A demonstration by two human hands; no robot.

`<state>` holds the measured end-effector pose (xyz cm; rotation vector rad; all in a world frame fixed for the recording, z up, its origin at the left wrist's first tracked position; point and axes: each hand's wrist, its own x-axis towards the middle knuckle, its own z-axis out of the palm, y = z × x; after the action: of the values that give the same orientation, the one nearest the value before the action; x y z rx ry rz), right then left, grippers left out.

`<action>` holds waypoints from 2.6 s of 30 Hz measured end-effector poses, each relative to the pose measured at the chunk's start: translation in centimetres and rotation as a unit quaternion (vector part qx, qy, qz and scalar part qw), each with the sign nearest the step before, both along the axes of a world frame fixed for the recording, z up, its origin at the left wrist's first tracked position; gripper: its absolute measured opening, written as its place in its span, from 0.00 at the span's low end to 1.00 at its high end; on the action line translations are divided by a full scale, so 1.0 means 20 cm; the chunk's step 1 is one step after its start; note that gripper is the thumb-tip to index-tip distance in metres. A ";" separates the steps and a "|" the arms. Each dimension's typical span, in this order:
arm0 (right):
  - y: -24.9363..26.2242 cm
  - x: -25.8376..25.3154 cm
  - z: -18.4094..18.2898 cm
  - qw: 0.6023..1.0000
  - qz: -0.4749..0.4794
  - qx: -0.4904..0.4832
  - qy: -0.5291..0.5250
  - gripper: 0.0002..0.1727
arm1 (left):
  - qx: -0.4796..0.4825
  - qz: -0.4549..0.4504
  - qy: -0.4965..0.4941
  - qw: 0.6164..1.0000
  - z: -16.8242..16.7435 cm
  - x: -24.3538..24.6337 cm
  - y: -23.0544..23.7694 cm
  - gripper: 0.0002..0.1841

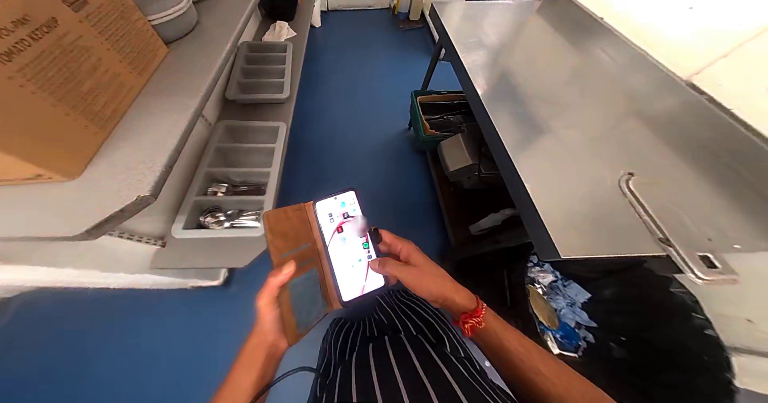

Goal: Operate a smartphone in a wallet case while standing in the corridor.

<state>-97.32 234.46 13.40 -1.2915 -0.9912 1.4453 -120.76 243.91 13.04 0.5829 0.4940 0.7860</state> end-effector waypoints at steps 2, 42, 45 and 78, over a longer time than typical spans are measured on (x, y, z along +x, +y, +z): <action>0.02 0.03 -0.03 1.000 -0.011 -0.021 0.003 0.24 | -0.001 -0.007 0.005 1.000 -0.02 0.02 0.03 0.19; 0.95 1.52 0.04 0.969 -0.244 -0.030 -0.023 0.24 | 0.038 -0.137 0.047 0.989 0.13 1.57 0.88 0.16; 1.09 1.60 0.07 0.953 -0.285 -0.076 -0.062 0.29 | 0.045 -0.172 0.052 0.983 0.14 1.63 1.00 0.15; 1.23 1.67 0.09 0.876 -0.450 -0.089 -0.150 0.32 | 0.051 -0.355 -0.023 0.933 0.07 2.08 1.59 0.15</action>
<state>-64.01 259.13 15.15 -1.8158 -0.3145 0.6199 -79.15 275.72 14.52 0.7739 0.1700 0.1316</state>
